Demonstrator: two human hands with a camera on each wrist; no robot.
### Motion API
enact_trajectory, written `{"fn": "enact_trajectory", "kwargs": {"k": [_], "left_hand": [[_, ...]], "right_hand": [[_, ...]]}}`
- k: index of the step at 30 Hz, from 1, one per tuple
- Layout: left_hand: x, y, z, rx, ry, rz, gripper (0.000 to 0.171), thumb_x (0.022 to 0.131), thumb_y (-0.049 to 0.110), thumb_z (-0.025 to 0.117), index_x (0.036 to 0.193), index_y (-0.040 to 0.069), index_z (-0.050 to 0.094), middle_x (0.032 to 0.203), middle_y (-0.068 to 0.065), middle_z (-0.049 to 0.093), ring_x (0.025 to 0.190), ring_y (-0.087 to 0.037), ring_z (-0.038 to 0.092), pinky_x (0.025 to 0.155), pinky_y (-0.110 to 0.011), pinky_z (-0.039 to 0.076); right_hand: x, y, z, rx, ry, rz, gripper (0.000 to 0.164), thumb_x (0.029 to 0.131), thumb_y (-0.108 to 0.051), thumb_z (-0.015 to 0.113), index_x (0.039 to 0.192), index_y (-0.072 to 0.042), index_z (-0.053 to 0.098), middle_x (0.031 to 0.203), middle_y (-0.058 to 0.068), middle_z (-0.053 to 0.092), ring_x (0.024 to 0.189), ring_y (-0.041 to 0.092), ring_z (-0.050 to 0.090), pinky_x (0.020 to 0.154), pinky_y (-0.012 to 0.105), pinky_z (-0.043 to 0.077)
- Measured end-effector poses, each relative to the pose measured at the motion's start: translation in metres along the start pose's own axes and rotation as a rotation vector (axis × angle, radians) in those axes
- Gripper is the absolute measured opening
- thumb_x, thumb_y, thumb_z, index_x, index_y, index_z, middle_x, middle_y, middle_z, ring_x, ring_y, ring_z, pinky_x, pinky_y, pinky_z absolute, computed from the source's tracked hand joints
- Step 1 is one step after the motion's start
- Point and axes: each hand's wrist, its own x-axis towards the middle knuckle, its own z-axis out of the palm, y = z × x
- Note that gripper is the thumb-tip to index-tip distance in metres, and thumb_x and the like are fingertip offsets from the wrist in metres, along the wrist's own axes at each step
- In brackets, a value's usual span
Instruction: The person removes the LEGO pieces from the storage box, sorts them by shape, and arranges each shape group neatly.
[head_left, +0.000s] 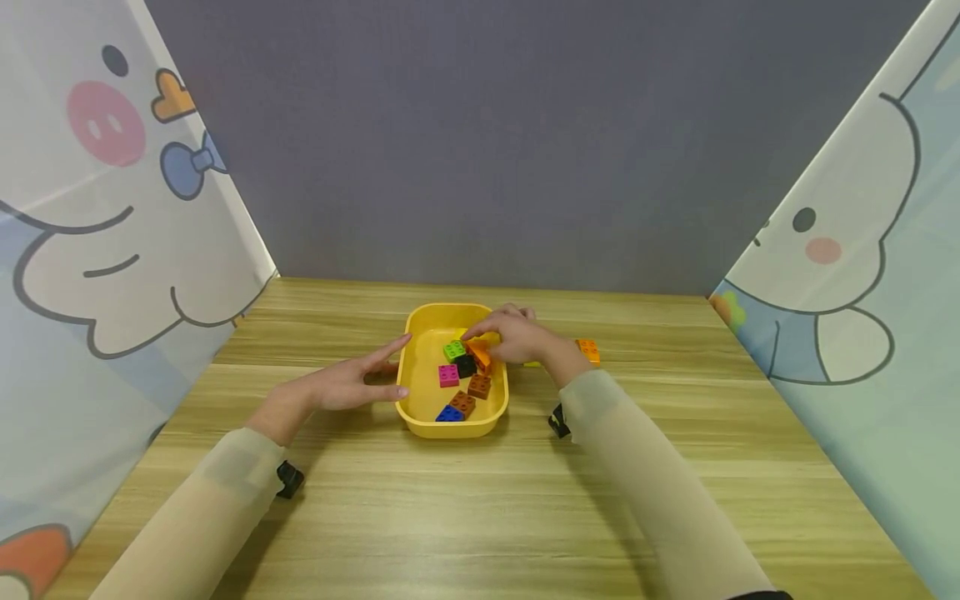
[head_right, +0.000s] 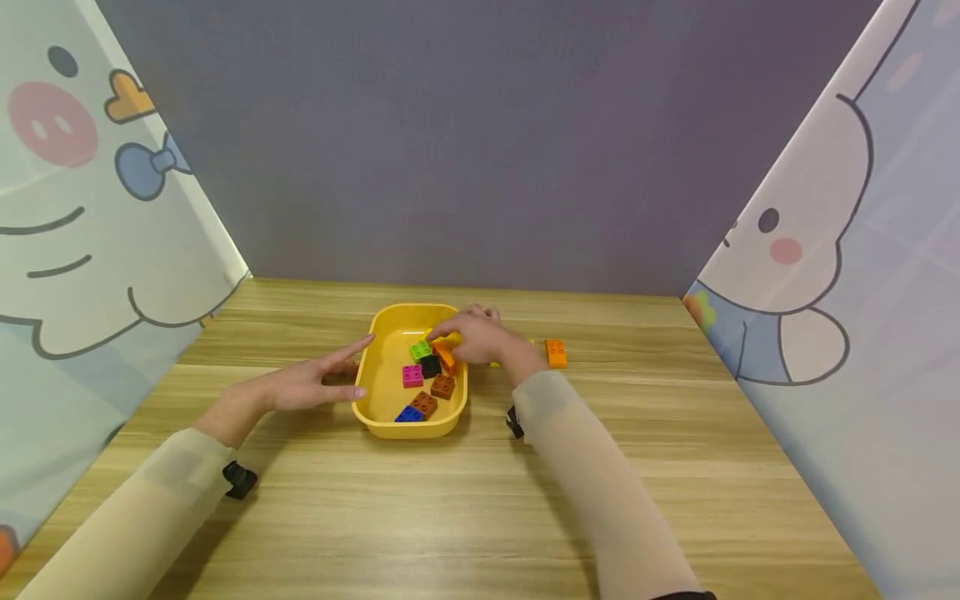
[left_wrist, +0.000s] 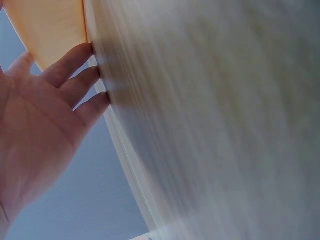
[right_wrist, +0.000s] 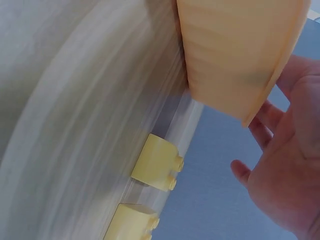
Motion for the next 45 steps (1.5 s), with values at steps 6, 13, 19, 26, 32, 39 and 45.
{"fn": "enact_trajectory", "kwargs": {"k": [6,13,19,26,32,39,45], "left_hand": [[-0.001,0.002,0.0,0.013,0.004,0.0,0.102,0.099,0.074,0.067,0.175,0.049,0.004,0.175,-0.016,0.043,0.163,-0.054,0.033,0.127,-0.083,0.02],[-0.001,0.002,-0.001,-0.004,-0.003,-0.003,0.102,0.098,0.073,0.068,0.175,0.05,0.005,0.175,-0.017,0.043,0.163,-0.053,0.033,0.127,-0.083,0.02],[-0.001,0.002,-0.001,-0.003,-0.002,-0.005,0.102,0.099,0.072,0.067,0.175,0.049,0.004,0.175,-0.019,0.043,0.162,-0.054,0.033,0.127,-0.083,0.021],[-0.001,0.003,-0.002,0.006,-0.001,-0.013,0.101,0.099,0.073,0.066,0.175,0.051,0.003,0.175,-0.02,0.042,0.162,-0.055,0.032,0.127,-0.082,0.021],[-0.002,0.005,-0.001,0.012,-0.005,-0.023,0.101,0.099,0.074,0.066,0.175,0.052,0.003,0.175,-0.02,0.041,0.163,-0.055,0.032,0.127,-0.082,0.021],[-0.003,0.005,-0.001,0.018,0.0,-0.018,0.101,0.099,0.074,0.065,0.175,0.051,0.003,0.174,-0.019,0.043,0.162,-0.054,0.033,0.127,-0.082,0.021],[-0.003,0.006,-0.001,0.008,0.001,-0.012,0.1,0.1,0.073,0.066,0.175,0.05,0.004,0.174,-0.019,0.044,0.162,-0.055,0.033,0.127,-0.083,0.021]], "right_hand": [[0.001,-0.004,0.002,-0.018,-0.046,0.045,0.049,0.1,-0.013,0.07,0.141,-0.039,0.075,0.157,-0.002,0.063,0.16,0.031,0.028,0.125,0.063,0.01],[0.004,-0.013,0.008,-0.098,-0.045,0.016,0.045,0.101,-0.035,0.082,0.144,-0.036,0.073,0.159,-0.001,0.062,0.161,0.036,0.032,0.128,0.063,0.012],[0.006,-0.016,0.011,-0.098,-0.014,0.001,0.04,0.098,-0.039,0.084,0.137,-0.033,0.076,0.137,-0.007,0.072,0.15,0.031,0.048,0.128,0.063,0.011],[0.004,-0.017,0.015,-0.059,-0.015,-0.002,0.031,0.097,-0.036,0.086,0.125,-0.033,0.074,0.131,-0.008,0.07,0.14,0.027,0.054,0.126,0.061,0.014],[0.001,-0.015,0.016,-0.063,-0.006,-0.057,0.026,0.097,-0.04,0.085,0.119,-0.034,0.071,0.137,-0.009,0.071,0.138,0.024,0.06,0.131,0.064,0.009],[0.001,-0.01,0.017,0.011,0.025,-0.133,0.027,0.1,-0.043,0.082,0.121,-0.03,0.071,0.132,-0.009,0.074,0.13,0.021,0.066,0.132,0.065,0.007],[0.0,-0.005,0.02,0.131,0.066,-0.125,0.03,0.105,-0.044,0.074,0.125,-0.023,0.066,0.131,-0.002,0.076,0.129,0.024,0.069,0.134,0.062,0.008]]}}
